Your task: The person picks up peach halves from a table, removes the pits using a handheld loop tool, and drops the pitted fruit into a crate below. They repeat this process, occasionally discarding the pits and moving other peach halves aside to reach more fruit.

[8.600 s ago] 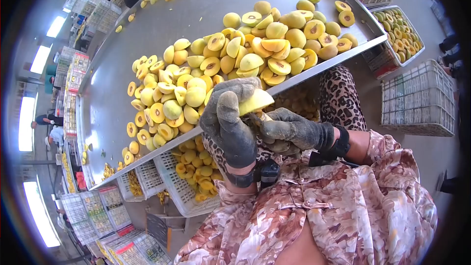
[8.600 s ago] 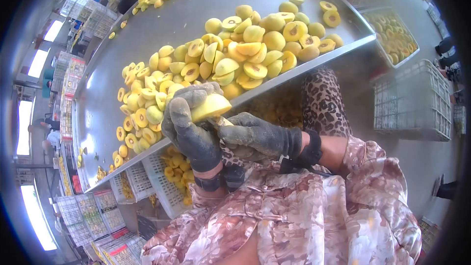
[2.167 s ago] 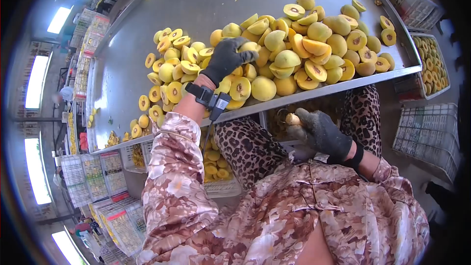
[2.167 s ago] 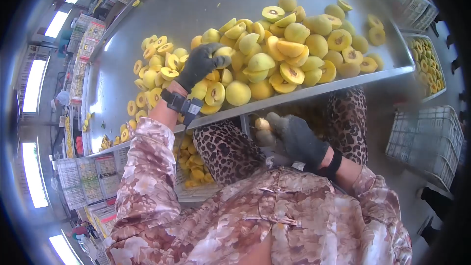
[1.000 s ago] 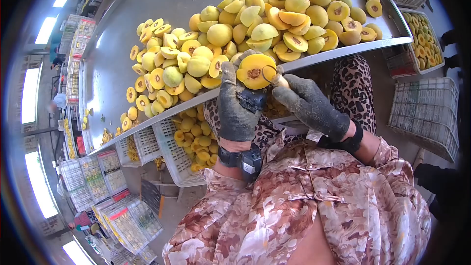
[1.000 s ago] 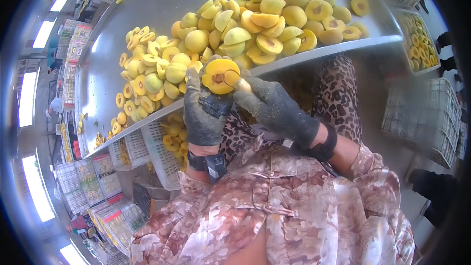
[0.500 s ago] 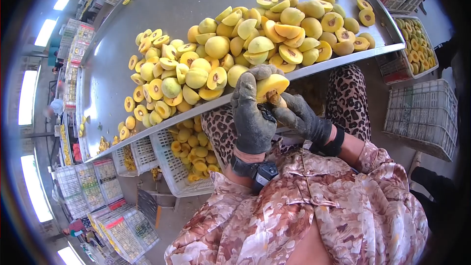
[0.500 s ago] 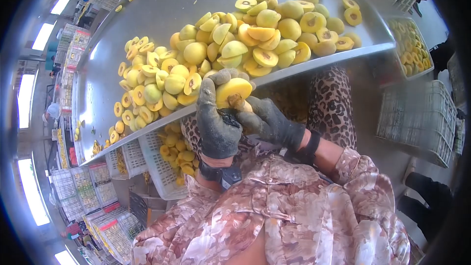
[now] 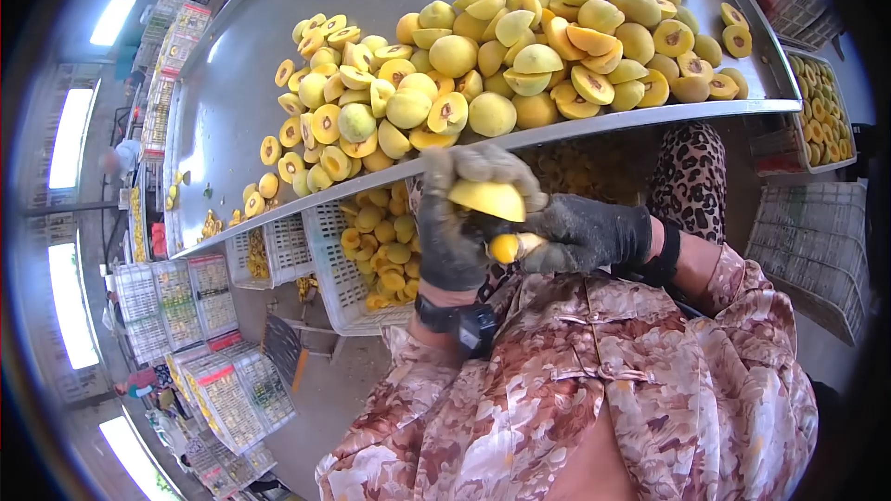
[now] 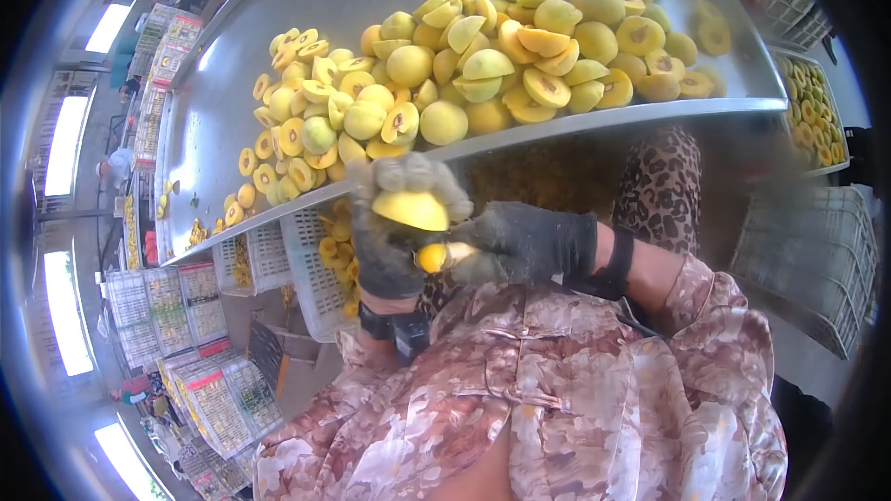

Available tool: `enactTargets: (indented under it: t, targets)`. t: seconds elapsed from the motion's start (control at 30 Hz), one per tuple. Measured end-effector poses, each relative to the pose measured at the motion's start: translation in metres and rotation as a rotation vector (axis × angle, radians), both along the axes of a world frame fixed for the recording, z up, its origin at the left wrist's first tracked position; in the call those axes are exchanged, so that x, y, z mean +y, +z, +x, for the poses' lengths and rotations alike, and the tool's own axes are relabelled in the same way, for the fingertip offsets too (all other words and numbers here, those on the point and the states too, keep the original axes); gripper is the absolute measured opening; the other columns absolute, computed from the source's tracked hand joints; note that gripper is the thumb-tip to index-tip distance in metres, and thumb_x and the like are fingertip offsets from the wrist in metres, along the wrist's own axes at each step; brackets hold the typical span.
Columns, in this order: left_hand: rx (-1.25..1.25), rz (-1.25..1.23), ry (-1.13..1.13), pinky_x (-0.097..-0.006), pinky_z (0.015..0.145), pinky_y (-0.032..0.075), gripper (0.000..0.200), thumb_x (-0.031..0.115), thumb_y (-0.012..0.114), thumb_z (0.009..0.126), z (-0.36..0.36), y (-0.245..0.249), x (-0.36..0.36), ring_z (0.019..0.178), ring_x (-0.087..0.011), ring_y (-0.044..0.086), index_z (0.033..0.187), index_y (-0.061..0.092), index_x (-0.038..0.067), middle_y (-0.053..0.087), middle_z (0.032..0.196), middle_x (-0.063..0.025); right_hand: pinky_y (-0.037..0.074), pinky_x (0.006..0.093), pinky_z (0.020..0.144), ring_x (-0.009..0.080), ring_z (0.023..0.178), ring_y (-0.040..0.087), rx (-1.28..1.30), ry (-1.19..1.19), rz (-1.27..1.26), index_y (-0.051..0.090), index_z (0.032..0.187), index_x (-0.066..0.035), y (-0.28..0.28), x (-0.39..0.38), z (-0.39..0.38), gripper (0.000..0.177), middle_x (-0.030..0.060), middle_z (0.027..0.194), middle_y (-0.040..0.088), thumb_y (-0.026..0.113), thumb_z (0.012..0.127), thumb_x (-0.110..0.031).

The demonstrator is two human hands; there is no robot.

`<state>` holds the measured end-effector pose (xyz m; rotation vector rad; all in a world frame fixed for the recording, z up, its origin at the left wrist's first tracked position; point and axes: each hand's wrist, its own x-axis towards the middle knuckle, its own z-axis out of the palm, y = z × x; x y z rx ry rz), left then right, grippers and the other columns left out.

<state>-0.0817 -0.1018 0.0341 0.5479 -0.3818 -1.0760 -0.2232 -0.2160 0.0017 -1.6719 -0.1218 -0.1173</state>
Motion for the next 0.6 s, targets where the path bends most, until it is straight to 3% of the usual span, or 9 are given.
enactTargets:
  t: [0.03, 0.07, 0.13, 0.2, 0.23, 0.3, 0.47, 0.57, 0.6]
  targets:
    - [0.069, 0.034, 0.12, -0.0427, 0.072, 0.057, 0.051, 0.05, 0.04, 0.111, 0.013, 0.004, 0.01, 0.083, -0.0312, 0.064, 0.097, 0.063, 0.006, 0.061, 0.091, -0.0121, 0.055, 0.0422, 0.068, 0.0361, 0.071, 0.07, 0.092, 0.035, -0.103, 0.069, 0.11, -0.001, 0.017, -0.003, -0.001, 0.029, 0.0167, 0.078, 0.071, 0.068, 0.098, -0.028]
    - [0.069, 0.304, 0.354, -0.0441, 0.078, 0.061, 0.051, 0.052, 0.044, 0.109, 0.029, 0.011, 0.031, 0.091, -0.0345, 0.067, 0.101, 0.065, 0.006, 0.066, 0.1, -0.015, 0.054, 0.0431, 0.067, 0.0372, 0.07, 0.07, 0.115, -0.027, -0.134, 0.068, 0.104, -0.002, 0.009, -0.008, -0.003, 0.028, 0.0173, 0.077, 0.071, 0.069, 0.097, -0.029]
    - [-0.569, 0.566, 0.448, -0.0479, 0.097, 0.058, 0.047, 0.047, 0.056, 0.106, 0.103, -0.021, 0.065, 0.119, -0.0378, 0.065, 0.117, 0.072, 0.004, 0.066, 0.131, -0.0231, 0.053, 0.0455, 0.065, 0.0394, 0.071, 0.069, 0.243, -0.189, -0.418, 0.066, 0.096, -0.003, -0.025, -0.022, -0.022, 0.028, 0.0183, 0.076, 0.069, 0.071, 0.094, -0.031]
    - [-1.362, 0.641, 0.549, -0.0488, 0.107, 0.05, 0.039, 0.036, 0.064, 0.1, 0.144, -0.019, 0.052, 0.129, -0.0378, 0.058, 0.119, 0.072, 0.003, 0.062, 0.138, -0.0221, 0.052, 0.0484, 0.064, 0.0419, 0.073, 0.068, 0.451, -0.387, -0.906, 0.064, 0.091, -0.005, -0.051, -0.029, -0.036, 0.028, 0.0192, 0.074, 0.067, 0.074, 0.09, -0.031]
    - [-1.763, 0.646, 0.593, -0.0493, 0.112, 0.046, 0.037, 0.031, 0.068, 0.098, 0.161, -0.02, 0.029, 0.134, -0.0378, 0.055, 0.121, 0.072, 0.003, 0.06, 0.141, -0.0217, 0.052, 0.0495, 0.064, 0.0423, 0.073, 0.067, 0.378, -0.458, -0.832, 0.063, 0.089, -0.006, -0.056, -0.035, -0.032, 0.028, 0.0192, 0.074, 0.066, 0.075, 0.089, -0.031]
    - [-1.9, 0.49, 0.369, -0.0417, 0.115, 0.043, 0.048, 0.013, 0.073, 0.089, 0.15, -0.001, -0.032, 0.144, -0.0325, 0.046, 0.135, 0.065, 0.003, 0.048, 0.155, -0.0201, 0.051, 0.0518, 0.063, 0.0433, 0.073, 0.066, 0.261, -0.574, -0.651, 0.061, 0.085, -0.007, -0.041, -0.027, -0.022, 0.026, 0.0193, 0.072, 0.064, 0.075, 0.087, -0.029]
    - [-2.304, 0.405, -0.085, -0.0474, 0.12, 0.036, 0.059, 0.013, 0.077, 0.081, 0.189, -0.08, -0.143, 0.144, -0.0381, 0.043, 0.138, 0.063, 0.009, 0.053, 0.148, -0.0199, 0.051, 0.0505, 0.062, 0.0426, 0.07, 0.065, 0.277, -0.591, -0.701, 0.06, 0.085, -0.006, -0.037, -0.028, -0.029, 0.027, 0.0198, 0.071, 0.065, 0.068, 0.095, -0.029]
    - [-2.124, 0.35, -0.271, -0.0397, 0.108, 0.047, 0.06, 0.012, 0.078, 0.08, 0.201, -0.056, -0.165, 0.127, -0.0342, 0.058, 0.137, 0.063, 0.006, 0.062, 0.136, -0.0165, 0.051, 0.0495, 0.062, 0.0438, 0.07, 0.065, 0.291, -0.606, -0.509, 0.061, 0.089, -0.006, -0.026, -0.03, -0.034, 0.023, 0.0198, 0.073, 0.066, 0.067, 0.096, -0.026]
    - [-1.765, 0.327, -0.195, -0.0358, 0.097, 0.053, 0.058, 0.013, 0.079, 0.081, 0.194, -0.041, -0.162, 0.112, -0.0272, 0.065, 0.137, 0.063, 0.004, 0.067, 0.125, -0.0134, 0.052, 0.0449, 0.065, 0.0419, 0.073, 0.065, 0.261, -0.582, -0.299, 0.064, 0.098, -0.003, -0.014, -0.033, -0.033, 0.018, 0.0196, 0.076, 0.067, 0.065, 0.097, -0.021]
